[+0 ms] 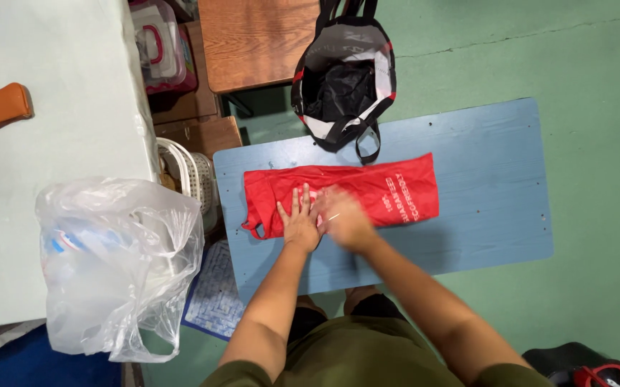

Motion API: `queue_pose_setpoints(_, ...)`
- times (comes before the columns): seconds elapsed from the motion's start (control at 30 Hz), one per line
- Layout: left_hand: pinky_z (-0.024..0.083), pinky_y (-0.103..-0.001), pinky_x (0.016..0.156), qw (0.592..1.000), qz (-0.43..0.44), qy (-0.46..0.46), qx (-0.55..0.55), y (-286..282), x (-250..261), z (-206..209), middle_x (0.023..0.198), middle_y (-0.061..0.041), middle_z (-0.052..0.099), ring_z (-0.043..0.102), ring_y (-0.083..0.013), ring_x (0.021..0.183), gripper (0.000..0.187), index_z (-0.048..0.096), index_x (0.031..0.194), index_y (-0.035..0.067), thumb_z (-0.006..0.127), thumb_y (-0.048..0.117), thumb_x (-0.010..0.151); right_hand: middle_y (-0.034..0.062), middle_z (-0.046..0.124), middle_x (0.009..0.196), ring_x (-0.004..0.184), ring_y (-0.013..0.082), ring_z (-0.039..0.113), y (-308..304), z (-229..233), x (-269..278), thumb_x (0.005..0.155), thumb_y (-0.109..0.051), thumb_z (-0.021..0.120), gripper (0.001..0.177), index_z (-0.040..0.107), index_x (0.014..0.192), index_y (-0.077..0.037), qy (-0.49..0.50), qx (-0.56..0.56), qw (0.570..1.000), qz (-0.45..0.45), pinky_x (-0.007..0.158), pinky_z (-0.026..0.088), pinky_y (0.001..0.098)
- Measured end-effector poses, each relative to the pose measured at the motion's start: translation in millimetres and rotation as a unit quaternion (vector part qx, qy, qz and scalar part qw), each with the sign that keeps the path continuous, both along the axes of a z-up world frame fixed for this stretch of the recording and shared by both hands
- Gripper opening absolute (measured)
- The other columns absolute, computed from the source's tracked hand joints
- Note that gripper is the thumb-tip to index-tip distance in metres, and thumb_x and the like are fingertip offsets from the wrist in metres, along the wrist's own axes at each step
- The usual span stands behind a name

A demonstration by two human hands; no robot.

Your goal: The person folds several reusable shopping bags of different colors and places them into a larger tote bag. The person handles green, black, and red bags, folding each one neatly before storing it.

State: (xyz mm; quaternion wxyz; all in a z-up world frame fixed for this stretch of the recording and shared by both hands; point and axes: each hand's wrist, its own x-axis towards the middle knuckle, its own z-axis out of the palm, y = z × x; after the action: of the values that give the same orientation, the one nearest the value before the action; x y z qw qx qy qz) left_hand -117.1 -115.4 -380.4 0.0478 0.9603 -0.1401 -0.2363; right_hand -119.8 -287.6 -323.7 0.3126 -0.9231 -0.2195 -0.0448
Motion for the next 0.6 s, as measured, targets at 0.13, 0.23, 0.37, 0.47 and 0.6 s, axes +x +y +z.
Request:
queue_pose_setpoints(0.13, 0.0, -0.067, 0.119, 0.999, -0.033, 0.027, -0.014, 23.4, 14.9, 19.3, 0.174, -0.005, -0.006, -0.005, -0.0312, 0.159, 0.077, 0.022, 0.162, 0.034, 0.047, 0.064, 0.095, 0.019, 0.041, 0.159, 0.147, 0.0407, 0.035, -5.8, -21.2, 3.3, 0.098, -0.029, 0.056, 0.05, 0.055, 0.146, -0.015, 0.104, -0.073, 0.99, 0.061, 0.12, 0.025, 0.058)
queue_pose_setpoints(0.23, 0.003, -0.06, 0.124, 0.995, -0.059, 0.065, -0.044, 62.0, 25.2, 21.8, 0.172, -0.008, -0.007, -0.003, -0.0298, 0.159, 0.082, 0.02, 0.16, 0.033, 0.043, 0.071, 0.092, 0.0127, 0.032, 0.158, 0.147, 0.0417, 0.024, -44.8, -25.1, 4.1, 0.098, -0.045, 0.052, 0.059, 0.042, 0.153, -0.029, 0.22, -0.271, 0.937, 0.013, 0.119, 0.015, 0.0615)
queue_pose_setpoints(0.37, 0.002, -0.06, 0.122, 0.995, -0.067, 0.07, 0.024, 102.4, 43.0, 41.7, 0.172, -0.007, -0.006, -0.001, -0.029, 0.156, 0.081, 0.015, 0.163, 0.033, 0.041, 0.066, 0.094, 0.0124, 0.034, 0.163, 0.15, 0.0442, 0.024, -118.3, -35.2, -9.3, 0.092, -0.058, 0.056, 0.07, 0.044, 0.154, -0.027, 0.129, -0.234, 0.95, -0.163, 0.119, 0.017, 0.0573)
queue_pose_setpoints(0.47, 0.003, -0.064, 0.122, 0.997, -0.012, 0.059, 0.051, 114.9, 41.9, 35.9, 0.173, -0.008, -0.001, 0.003, -0.0303, 0.157, 0.072, 0.019, 0.164, 0.034, 0.043, 0.053, 0.099, 0.0132, 0.038, 0.163, 0.149, 0.0417, 0.032, -148.5, -44.4, -28.0, 0.093, -0.05, 0.063, 0.067, 0.048, 0.152, -0.024, 0.086, -0.233, 0.939, -0.236, 0.12, 0.024, 0.0553)
queue_pose_setpoints(0.6, 0.006, -0.065, 0.12, 0.996, 0.051, -0.014, 0.066, 92.7, 42.3, 57.7, 0.17, -0.019, 0.007, 0.008, -0.0346, 0.157, 0.075, 0.025, 0.163, 0.022, 0.054, 0.034, 0.094, 0.018, 0.05, 0.15, 0.137, 0.0373, 0.047, -156.9, -48.9, -39.3, 0.088, -0.039, 0.078, 0.065, 0.053, 0.142, -0.013, 0.067, -0.101, 0.858, -0.499, 0.114, 0.037, 0.053)
